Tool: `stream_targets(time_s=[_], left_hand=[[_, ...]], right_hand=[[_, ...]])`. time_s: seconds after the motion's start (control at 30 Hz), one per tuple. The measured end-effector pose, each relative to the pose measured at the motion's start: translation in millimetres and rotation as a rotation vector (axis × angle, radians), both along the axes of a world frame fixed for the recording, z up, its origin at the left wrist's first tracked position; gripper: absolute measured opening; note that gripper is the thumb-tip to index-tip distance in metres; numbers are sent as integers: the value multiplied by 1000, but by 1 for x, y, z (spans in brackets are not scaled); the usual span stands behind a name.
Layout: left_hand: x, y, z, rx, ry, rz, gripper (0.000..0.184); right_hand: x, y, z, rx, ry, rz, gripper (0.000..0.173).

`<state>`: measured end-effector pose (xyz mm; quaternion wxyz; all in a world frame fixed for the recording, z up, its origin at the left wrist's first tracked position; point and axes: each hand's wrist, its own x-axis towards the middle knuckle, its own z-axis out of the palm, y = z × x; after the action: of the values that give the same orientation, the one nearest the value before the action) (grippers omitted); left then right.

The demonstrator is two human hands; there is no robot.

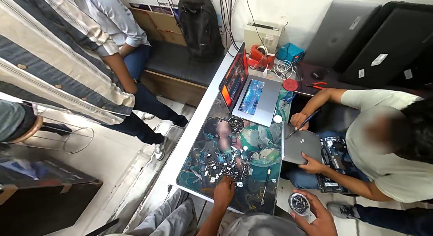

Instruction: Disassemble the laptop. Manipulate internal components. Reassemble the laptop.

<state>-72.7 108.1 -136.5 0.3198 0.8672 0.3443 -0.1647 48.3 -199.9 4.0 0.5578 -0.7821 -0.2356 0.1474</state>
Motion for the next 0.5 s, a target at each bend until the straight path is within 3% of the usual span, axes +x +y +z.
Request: stream_targets(time_s=[0.5], left_hand=[[39,-28,-3,-18,-63,-138,32]], right_hand=[[0,-4,-5,12,-6,-19,61]])
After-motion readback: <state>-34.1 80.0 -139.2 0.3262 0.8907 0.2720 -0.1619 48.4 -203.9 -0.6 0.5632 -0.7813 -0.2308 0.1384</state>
